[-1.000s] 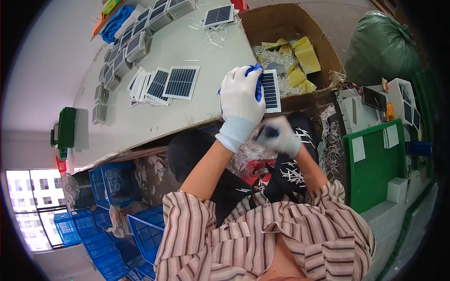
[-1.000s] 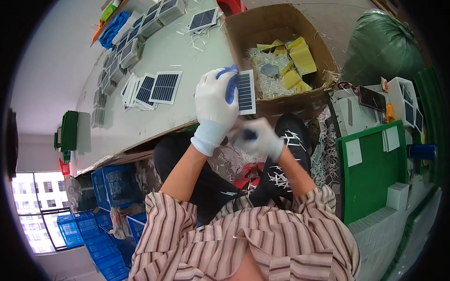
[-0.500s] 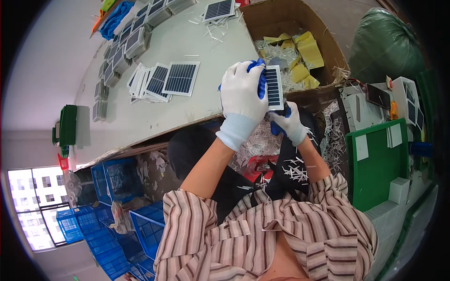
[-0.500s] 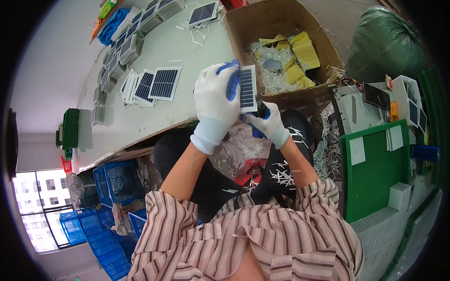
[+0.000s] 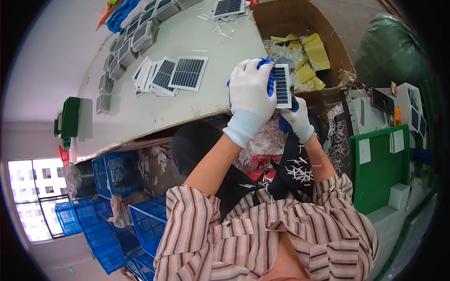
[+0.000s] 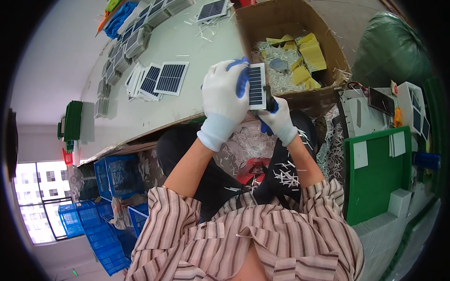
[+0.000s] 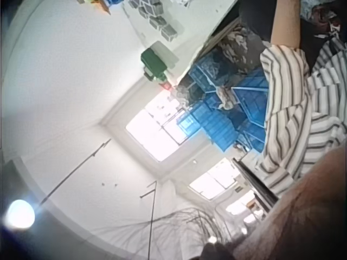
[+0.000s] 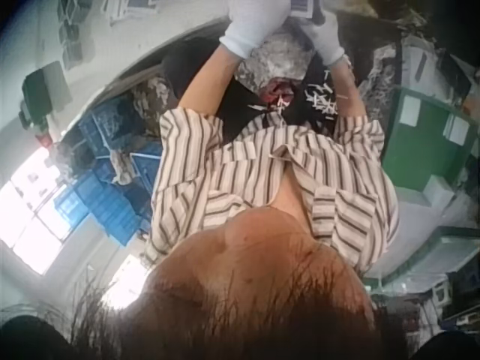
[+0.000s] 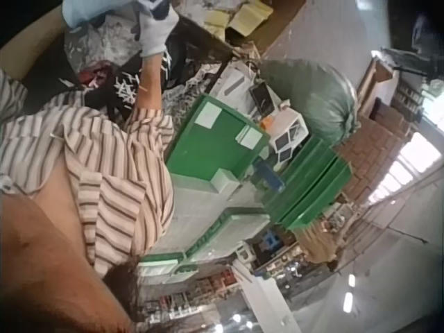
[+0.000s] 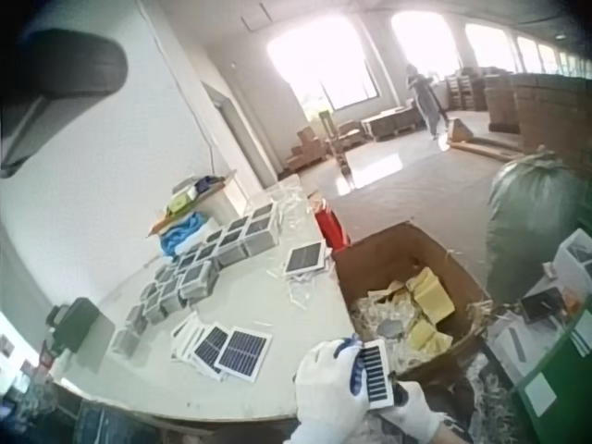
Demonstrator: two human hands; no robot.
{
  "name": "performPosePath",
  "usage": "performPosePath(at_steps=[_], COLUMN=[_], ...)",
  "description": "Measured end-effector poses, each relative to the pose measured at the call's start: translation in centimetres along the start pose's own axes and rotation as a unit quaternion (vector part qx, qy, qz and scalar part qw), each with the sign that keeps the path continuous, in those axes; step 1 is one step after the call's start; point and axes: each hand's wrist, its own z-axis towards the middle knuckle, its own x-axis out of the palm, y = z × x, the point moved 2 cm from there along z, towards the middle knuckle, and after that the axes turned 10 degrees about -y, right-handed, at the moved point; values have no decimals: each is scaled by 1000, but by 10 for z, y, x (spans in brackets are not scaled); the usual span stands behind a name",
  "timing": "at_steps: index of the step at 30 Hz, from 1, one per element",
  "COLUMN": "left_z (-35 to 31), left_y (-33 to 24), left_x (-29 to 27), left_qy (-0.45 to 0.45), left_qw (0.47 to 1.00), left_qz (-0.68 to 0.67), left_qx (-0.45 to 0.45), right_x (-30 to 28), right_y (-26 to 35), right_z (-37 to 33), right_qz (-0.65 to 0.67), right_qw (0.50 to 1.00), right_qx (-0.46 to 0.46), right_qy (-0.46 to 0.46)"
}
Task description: The person is trimming excess material from the edges of small solar panels using scissors.
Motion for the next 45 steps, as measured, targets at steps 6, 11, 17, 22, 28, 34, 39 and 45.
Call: performPosePath(at_steps=[6, 11, 17, 22, 28, 34, 39, 45], left_z=[1, -1, -1, 2, 3, 5, -2, -5], left_y=[3, -2, -3, -5, 3, 19, 2, 4], left_x=[0, 3, 1, 0, -7, -22, -7, -2], left_qy=[8, -9, 18, 36, 53, 97, 19, 22], left_qw=[1000, 1000, 999, 999, 997, 994, 1000, 1000], left_qz=[-1, -5, 32, 9, -40, 56, 14, 16], left_qx=[2, 11, 13, 27, 27, 21, 19, -8], right_x=[14, 2, 34, 54, 17, 3, 1, 8], right_y=[28, -7, -37, -58, -53, 4, -11, 0], right_z=[-38, -44, -14, 49, 75, -5, -1, -1], right_qz=[-158, 186, -51, 462, 360, 19, 45, 35], right_qw=[956, 969, 971, 878, 906, 998, 997, 999], right_qx=[-21, 126, -124, 74, 223, 43, 34, 37], right_qy=[246, -107, -201, -106, -9, 30, -43, -10])
